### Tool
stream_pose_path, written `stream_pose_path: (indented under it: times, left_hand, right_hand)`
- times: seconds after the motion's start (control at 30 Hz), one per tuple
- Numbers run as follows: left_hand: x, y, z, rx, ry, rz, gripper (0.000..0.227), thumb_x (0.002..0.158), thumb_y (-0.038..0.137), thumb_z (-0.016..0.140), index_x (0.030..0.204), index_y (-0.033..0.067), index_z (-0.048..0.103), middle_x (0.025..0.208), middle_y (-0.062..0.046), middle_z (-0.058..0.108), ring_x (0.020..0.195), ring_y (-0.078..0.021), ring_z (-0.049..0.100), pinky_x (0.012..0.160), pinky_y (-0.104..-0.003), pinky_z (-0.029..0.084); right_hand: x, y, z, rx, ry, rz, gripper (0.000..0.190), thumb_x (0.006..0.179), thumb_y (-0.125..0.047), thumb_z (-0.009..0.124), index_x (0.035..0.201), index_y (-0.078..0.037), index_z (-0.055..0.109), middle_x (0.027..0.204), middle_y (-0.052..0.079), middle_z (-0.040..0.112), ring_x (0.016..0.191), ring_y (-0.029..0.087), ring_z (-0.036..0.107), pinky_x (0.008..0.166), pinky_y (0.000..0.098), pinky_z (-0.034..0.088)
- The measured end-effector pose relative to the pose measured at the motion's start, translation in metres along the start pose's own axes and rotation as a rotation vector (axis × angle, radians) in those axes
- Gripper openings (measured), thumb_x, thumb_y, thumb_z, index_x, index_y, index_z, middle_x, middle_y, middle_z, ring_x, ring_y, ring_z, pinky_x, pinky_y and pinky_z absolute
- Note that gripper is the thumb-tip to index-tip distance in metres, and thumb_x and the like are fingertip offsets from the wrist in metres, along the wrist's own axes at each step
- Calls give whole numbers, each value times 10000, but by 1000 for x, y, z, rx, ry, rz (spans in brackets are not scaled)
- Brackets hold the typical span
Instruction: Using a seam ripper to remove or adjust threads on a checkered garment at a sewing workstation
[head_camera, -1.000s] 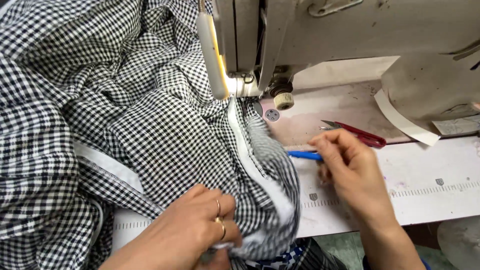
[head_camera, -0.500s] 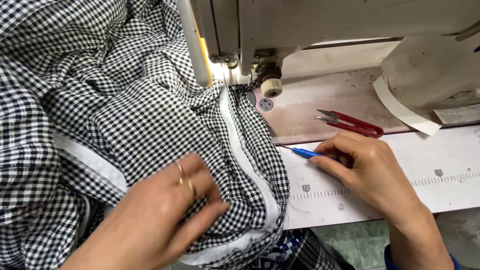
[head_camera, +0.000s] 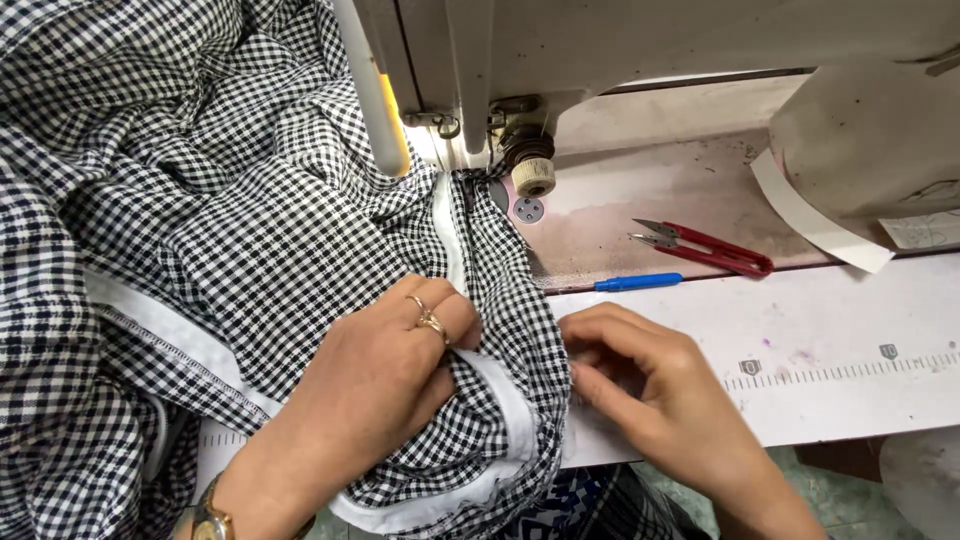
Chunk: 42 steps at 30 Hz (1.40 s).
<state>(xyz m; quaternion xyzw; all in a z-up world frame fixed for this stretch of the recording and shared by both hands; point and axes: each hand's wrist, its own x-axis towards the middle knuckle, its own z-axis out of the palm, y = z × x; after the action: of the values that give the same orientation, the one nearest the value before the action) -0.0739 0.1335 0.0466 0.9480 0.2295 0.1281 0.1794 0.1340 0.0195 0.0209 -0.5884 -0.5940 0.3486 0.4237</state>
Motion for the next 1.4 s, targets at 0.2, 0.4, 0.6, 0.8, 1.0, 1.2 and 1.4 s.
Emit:
stream_pose_path:
  times: [0.2, 0.4, 0.6, 0.8, 1.0, 1.2, 1.4]
  left_hand:
    - [4, 1, 9, 164, 174, 237, 186, 863, 97, 621, 1026, 109, 710, 848, -48, 526, 771, -249, 503, 561, -390, 436]
    - [7, 1, 15, 141, 290, 249, 399, 925, 203, 706, 630, 5, 525, 794, -64, 492, 718, -257, 484, 551, -420, 377]
    - [3, -8, 23, 212, 139, 292, 343, 821, 87, 573, 1152, 132, 649, 1091, -85, 626, 1042, -292, 554, 857, -446, 390]
    - [7, -5, 27, 321, -53, 203, 562, 815, 108, 475, 1369, 191, 516, 1068, -65, 558, 1008, -274, 504, 809, -417, 358]
    - [14, -8, 35, 350, -46, 181, 447, 853, 185, 473, 1287, 188, 576, 1138, -77, 571, 993, -271, 512, 777, -430, 370]
    - [17, -14, 34, 258, 43, 173, 293, 836, 186, 528, 1089, 114, 659, 1143, -60, 586, 950, -258, 508, 770, -410, 376]
    - [22, -13, 36, 300, 25, 186, 363, 867, 216, 514, 1195, 123, 639, 1158, -65, 598, 971, -259, 512, 739, -411, 388]
  right_hand:
    - [-1, 9, 17, 327, -29, 257, 157, 863, 49, 558, 745, -47, 598, 605, -34, 449, 524, 40, 367, 452, 220, 282]
    - [1, 8, 3, 23, -49, 457, 129, 798, -41, 676, 674, -60, 705, 448, 25, 595, 405, 94, 540, 407, 244, 411]
    - [9, -1, -21, -447, 70, 122, 109, 834, -189, 648, 896, -153, 731, 791, -16, 739, 608, 92, 663, 518, 200, 552]
    - [29, -20, -23, -494, 120, -105, 149, 868, -102, 607, 983, -79, 699, 965, 46, 658, 811, 138, 620, 577, 243, 487]
    - [39, -5, -4, -613, -37, -218, 161, 883, -182, 612, 991, -128, 718, 969, 38, 576, 882, 234, 524, 792, 363, 406]
    - [40, -1, -27, -627, 25, -146, 182, 811, -136, 676, 990, -121, 706, 1004, 41, 647, 935, 187, 596, 827, 330, 471]
    - [46, -11, -26, -553, 48, -159, 135, 813, -151, 700, 943, -119, 718, 916, 32, 647, 862, 158, 590, 710, 264, 461]
